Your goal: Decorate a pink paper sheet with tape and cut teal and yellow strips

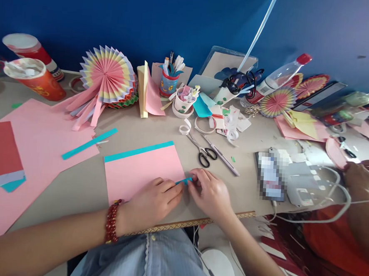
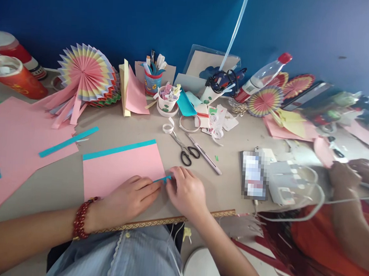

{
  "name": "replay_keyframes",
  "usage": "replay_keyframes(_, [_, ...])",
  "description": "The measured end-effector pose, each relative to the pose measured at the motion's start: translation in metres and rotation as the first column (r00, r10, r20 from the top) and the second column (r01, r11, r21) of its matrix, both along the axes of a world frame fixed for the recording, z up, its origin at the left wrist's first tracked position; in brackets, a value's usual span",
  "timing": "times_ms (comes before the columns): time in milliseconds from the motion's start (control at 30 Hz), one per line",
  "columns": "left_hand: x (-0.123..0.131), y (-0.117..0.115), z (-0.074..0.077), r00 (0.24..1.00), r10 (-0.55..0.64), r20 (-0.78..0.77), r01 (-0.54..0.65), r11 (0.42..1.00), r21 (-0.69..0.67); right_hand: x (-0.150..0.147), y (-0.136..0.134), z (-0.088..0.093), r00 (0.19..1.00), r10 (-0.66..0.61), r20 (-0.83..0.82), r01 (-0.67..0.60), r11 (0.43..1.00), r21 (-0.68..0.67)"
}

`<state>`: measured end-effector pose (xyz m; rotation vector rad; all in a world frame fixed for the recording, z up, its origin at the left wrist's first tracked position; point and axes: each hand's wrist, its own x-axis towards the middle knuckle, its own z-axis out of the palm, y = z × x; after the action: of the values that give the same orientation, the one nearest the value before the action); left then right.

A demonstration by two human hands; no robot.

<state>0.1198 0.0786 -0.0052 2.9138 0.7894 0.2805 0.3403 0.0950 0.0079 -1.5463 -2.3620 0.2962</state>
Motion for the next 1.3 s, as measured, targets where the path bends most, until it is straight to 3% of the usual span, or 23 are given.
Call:
replay_keyframes(333, [0.007,0.004,0.003,0.998,0.001,-0.057,0.001,0.999,0.046,0.002,0.009,-0.002,0.996,-0.023,-0.090,0.011,0.991,-0.134])
replay_keyframes(833, [0.009,0.003,0.002,0.998,0.015,-0.065,-0.014,1.000,0.022,-0.002,0.009,-0.002,0.996,-0.038,-0.078,0.028,0.991,-0.132])
replay_keyframes(1300, [0.006,0.001,0.001,0.998,0.004,-0.068,-0.002,1.000,0.026,-0.007,-0.003,-0.008,0.994,-0.054,-0.094,0.052,0.998,-0.029])
